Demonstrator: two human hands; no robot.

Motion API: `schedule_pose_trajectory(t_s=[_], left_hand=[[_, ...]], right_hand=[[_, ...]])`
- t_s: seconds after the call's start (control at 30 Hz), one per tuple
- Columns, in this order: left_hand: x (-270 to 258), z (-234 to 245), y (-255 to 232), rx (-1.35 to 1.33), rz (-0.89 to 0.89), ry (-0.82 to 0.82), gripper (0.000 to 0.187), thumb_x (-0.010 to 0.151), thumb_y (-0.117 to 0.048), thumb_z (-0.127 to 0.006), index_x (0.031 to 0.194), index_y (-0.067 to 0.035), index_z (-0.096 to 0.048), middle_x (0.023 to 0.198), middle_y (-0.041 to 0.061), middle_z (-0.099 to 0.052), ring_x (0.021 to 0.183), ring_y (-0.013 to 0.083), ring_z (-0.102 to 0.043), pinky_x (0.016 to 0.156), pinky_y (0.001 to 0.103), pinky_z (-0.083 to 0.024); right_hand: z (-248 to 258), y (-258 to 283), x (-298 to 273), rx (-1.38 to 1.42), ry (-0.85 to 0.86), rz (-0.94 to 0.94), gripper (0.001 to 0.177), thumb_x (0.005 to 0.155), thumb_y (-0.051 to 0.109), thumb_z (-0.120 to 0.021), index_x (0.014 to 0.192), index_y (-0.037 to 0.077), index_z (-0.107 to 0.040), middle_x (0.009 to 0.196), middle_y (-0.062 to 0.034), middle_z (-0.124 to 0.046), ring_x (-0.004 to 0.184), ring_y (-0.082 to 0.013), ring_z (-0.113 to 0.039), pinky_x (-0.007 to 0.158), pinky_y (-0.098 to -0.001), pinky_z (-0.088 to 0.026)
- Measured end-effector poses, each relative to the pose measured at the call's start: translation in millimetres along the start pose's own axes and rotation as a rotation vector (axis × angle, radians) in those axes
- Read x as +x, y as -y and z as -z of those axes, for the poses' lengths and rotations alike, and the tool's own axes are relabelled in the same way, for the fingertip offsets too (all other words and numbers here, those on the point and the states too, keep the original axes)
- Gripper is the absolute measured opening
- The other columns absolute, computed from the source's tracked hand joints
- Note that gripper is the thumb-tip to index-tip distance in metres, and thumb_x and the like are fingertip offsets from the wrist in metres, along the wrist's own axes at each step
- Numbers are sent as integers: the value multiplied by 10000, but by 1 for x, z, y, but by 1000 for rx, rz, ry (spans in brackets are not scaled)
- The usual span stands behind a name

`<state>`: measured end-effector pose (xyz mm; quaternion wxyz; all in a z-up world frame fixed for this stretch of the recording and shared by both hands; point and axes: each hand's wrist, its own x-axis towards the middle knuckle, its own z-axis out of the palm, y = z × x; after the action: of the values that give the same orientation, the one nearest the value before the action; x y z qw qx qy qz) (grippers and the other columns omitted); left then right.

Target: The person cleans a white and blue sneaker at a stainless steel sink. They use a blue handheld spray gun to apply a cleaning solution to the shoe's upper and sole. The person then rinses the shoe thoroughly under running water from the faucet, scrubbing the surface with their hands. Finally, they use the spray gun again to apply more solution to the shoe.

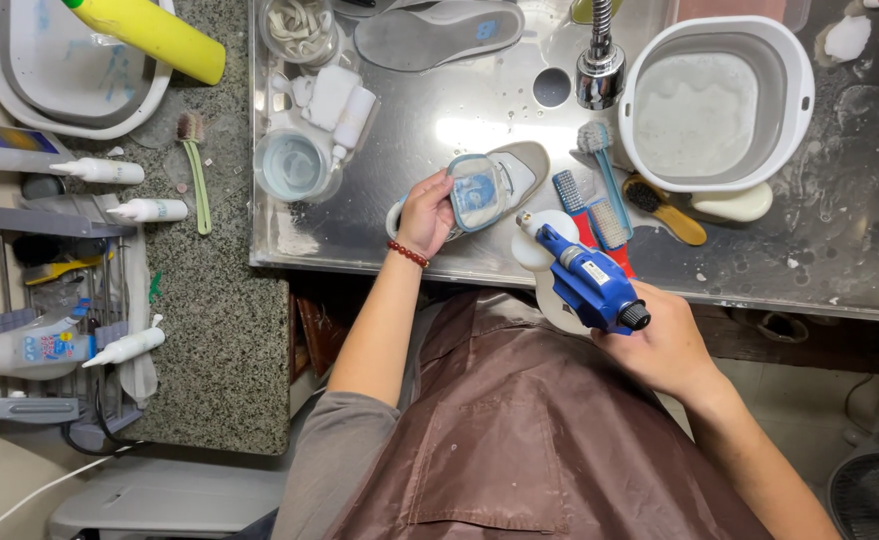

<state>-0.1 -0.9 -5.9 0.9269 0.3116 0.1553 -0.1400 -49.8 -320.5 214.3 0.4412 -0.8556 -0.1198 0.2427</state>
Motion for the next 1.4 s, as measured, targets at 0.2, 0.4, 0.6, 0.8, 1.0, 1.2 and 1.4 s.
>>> schedule_pose_trajectory(t_s=[0.2,0.4,0.6,0.8,1.0,1.2,1.4], left_hand=[[-1,2,1,-12,4,5,407,1086,-144,-470,1385,129,-503,1293,190,-647,1182,233,-647,1056,368,-516],[0,5,3,-20,4,4,372,1087,-135,-480,1356,119,-526,1277,183,-653,1165,230,-650,1043,368,-519],[-1,3,1,-18,6,6,355,1083,-136,-482,1324,117,-543,1262,188,-657,1150,233,-657,1033,374,-526],[-3,-1,-1,-30,14,27,383,1084,-137,-478,1357,129,-521,1291,195,-649,1180,234,-649,1054,367,-516],[-2,1,0,-50,26,42,412,1083,-110,-464,1405,146,-484,1321,211,-633,1207,248,-634,1074,378,-502],[-7,-4,-3,-41,12,98,425,1039,-58,-463,1403,160,-484,1319,222,-635,1222,260,-630,1106,398,-486],[-6,0,0,-27,2,120,434,1026,-47,-481,1406,161,-489,1322,215,-636,1220,256,-628,1115,404,-478]], right_hand=[[-4,-1,0,19,-3,-25,335,695,117,-736,1025,64,-710,934,-118,-733,817,-246,-706,790,-336,-536],[-4,2,1,12,-1,-31,341,694,110,-732,1032,69,-722,934,-116,-736,815,-244,-704,790,-337,-534],[-4,-1,1,5,3,-48,332,690,118,-744,1018,65,-718,924,-116,-738,808,-243,-708,781,-337,-534],[-5,6,3,3,-5,-45,340,680,107,-736,1018,68,-730,928,-119,-743,819,-251,-712,788,-337,-537],[-8,4,3,1,8,-34,335,675,105,-736,1006,58,-730,937,-118,-747,830,-244,-719,798,-336,-538],[-10,4,3,10,3,-11,325,675,103,-730,997,58,-727,938,-113,-748,831,-237,-725,798,-329,-541],[-9,10,4,44,3,19,316,676,94,-715,989,50,-717,941,-106,-746,833,-226,-719,808,-324,-539]])
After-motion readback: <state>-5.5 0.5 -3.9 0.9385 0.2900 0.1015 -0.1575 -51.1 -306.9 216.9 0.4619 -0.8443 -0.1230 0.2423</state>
